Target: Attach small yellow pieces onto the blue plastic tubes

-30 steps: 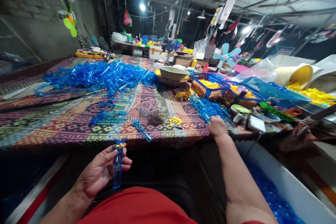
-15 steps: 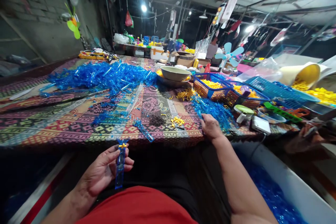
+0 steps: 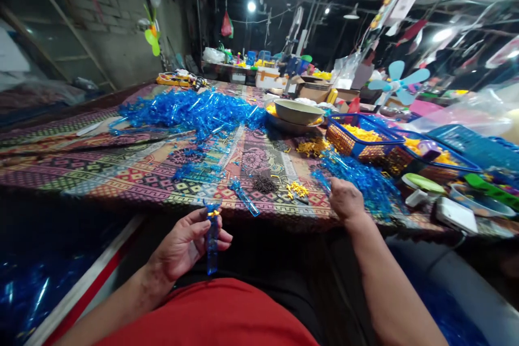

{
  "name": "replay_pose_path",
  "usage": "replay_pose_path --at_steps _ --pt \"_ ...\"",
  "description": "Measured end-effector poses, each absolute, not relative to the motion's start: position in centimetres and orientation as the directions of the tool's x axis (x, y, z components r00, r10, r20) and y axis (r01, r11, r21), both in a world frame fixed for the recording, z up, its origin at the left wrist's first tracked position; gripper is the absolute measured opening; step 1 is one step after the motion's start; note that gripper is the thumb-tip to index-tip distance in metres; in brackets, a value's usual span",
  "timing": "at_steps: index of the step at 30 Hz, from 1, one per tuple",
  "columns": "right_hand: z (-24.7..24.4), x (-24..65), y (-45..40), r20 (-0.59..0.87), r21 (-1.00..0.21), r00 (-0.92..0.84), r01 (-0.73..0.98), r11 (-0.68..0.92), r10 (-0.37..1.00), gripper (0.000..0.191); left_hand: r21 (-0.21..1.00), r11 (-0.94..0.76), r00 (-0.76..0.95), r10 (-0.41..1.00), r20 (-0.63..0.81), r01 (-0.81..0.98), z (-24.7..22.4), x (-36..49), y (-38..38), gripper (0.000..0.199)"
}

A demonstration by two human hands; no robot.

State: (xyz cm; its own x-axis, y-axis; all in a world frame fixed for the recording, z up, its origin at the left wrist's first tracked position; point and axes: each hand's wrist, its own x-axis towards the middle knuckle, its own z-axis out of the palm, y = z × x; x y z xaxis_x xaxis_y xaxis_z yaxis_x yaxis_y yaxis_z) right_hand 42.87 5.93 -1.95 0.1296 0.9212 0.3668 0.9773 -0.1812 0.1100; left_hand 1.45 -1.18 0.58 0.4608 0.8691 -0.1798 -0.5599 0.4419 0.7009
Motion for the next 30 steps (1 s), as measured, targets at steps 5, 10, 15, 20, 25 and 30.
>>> replay_pose_path --at_steps 5,10,15,20,25,30 --pt "-2.3 42.2 5.9 0.316 0.172 0.074 0.976 -0.134 0.946 0.025 0.681 0.457 0.460 0.866 -0.195 -0.572 0.1 1.4 -1.2 0.013" --pt "-2.2 41.9 6.2 0.297 0.036 0.146 0.986 -0.163 0.944 0.024 0.687 0.451 0.446 0.872 -0.202 -0.570 0.2 1.2 -1.4 0.013" --pt "-1.5 41.7 6.2 0.332 -0.410 0.280 0.903 -0.130 0.901 0.030 0.694 0.444 0.432 0.877 -0.209 -0.566 0.0 0.9 -1.4 0.011" --pt "-1.8 41.4 6.1 0.180 -0.550 0.260 0.826 -0.122 0.949 0.040 0.702 0.465 0.466 0.859 -0.211 -0.540 -0.6 0.9 -1.4 0.011" --pt "-1.9 41.7 6.7 0.170 -0.364 0.281 0.909 -0.204 0.945 0.023 0.706 0.475 0.469 0.854 -0.226 -0.524 -0.8 1.0 -1.3 0.012" --pt "-2.0 40.5 7.4 0.158 -0.201 0.275 0.949 -0.242 0.948 0.023 0.704 0.480 0.468 0.852 -0.233 -0.524 -0.6 1.4 -1.4 0.012"
